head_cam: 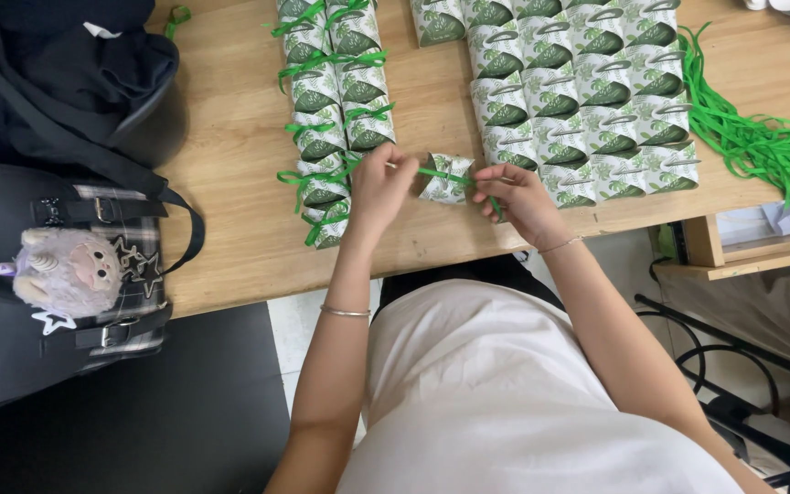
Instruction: Tying green ribbons around small gift boxes or wrapped packages.
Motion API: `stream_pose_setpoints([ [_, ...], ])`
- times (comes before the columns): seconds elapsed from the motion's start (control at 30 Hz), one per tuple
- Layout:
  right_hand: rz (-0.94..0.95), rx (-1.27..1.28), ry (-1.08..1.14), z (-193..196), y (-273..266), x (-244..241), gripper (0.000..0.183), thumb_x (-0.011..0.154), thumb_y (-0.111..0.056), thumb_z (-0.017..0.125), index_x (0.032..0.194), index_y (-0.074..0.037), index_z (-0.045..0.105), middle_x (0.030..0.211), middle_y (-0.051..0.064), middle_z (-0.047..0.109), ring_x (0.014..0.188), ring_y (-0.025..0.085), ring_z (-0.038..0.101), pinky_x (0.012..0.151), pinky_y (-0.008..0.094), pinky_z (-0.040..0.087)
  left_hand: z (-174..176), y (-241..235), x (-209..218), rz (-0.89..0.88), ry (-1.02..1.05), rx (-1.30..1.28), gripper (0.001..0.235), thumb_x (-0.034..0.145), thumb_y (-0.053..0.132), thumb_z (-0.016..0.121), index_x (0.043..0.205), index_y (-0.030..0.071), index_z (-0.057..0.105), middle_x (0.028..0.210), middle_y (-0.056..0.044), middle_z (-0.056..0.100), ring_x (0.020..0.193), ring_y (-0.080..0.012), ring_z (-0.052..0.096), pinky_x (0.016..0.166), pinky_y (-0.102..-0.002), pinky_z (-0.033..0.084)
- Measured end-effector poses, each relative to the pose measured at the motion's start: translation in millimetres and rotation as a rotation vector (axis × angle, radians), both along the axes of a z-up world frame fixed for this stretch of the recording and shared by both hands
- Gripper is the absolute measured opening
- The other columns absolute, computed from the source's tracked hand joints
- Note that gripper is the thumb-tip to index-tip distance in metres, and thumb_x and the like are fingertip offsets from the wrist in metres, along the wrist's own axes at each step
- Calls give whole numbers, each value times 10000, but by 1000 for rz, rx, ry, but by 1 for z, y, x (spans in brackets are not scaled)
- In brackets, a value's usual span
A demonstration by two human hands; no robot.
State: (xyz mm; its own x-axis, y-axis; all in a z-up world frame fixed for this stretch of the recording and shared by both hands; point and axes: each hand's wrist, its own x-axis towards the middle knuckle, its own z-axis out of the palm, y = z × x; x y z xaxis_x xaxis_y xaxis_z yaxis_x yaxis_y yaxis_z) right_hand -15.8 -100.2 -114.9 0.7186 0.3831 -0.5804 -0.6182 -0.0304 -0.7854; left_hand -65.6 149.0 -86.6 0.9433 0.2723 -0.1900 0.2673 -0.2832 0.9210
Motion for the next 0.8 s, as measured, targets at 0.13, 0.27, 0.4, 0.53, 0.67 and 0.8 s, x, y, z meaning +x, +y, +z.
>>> stream_pose_setpoints([
  [0.13,-15,95,1,25,-13,4,153,978,-41,617,1122,-9,656,877,87,697,675,152,621,595,293,515,11,9,3,28,28,-595,111,924,168,587,885,67,615,1069,-155,763,868,-209,711,738,-352,562],
  [0.27,-27,269,-54,56,-15,11,184,1008,-22,586,1152,30,688,938,114,712,768,173,668,697,290,532,16,3,6,-38,-58,-1003,80,927,103,562,955,35,593,1112,-217,747,950,-243,731,863,-347,598],
  [0.4,-12,430,-93,72,-13,16,205,1063,-4,590,1231,67,682,1041,171,721,896,227,706,808,329,568,25,-7,7,-66,-97,-1034,207,1002,109,607,1109,-68,605,1161,-238,714,1046,-249,713,966,-352,585],
  [0.53,-16,421,-85,99,-1,15,257,1051,-42,563,1247,77,678,1119,221,736,1002,280,732,909,368,597,38,-12,8,-112,-133,-1005,346,993,108,656,1260,-102,591,1219,-209,699,1128,-233,690,1029,-336,562],
  [0.67,19,445,-126,101,4,15,292,979,-26,584,1251,39,667,1177,201,738,1063,289,738,911,378,615,37,-18,8,-147,-196,-815,452,904,55,722,1312,-63,569,1200,-168,709,1124,-195,697,996,-300,565],
  [0.8,4,319,-204,88,5,14,205,1018,-60,637,1185,46,689,1128,174,752,988,244,759,820,337,608,15,-30,8,-120,-214,-674,329,926,108,760,1192,-63,669,1063,-121,747,954,-146,726,842,-263,591],
])
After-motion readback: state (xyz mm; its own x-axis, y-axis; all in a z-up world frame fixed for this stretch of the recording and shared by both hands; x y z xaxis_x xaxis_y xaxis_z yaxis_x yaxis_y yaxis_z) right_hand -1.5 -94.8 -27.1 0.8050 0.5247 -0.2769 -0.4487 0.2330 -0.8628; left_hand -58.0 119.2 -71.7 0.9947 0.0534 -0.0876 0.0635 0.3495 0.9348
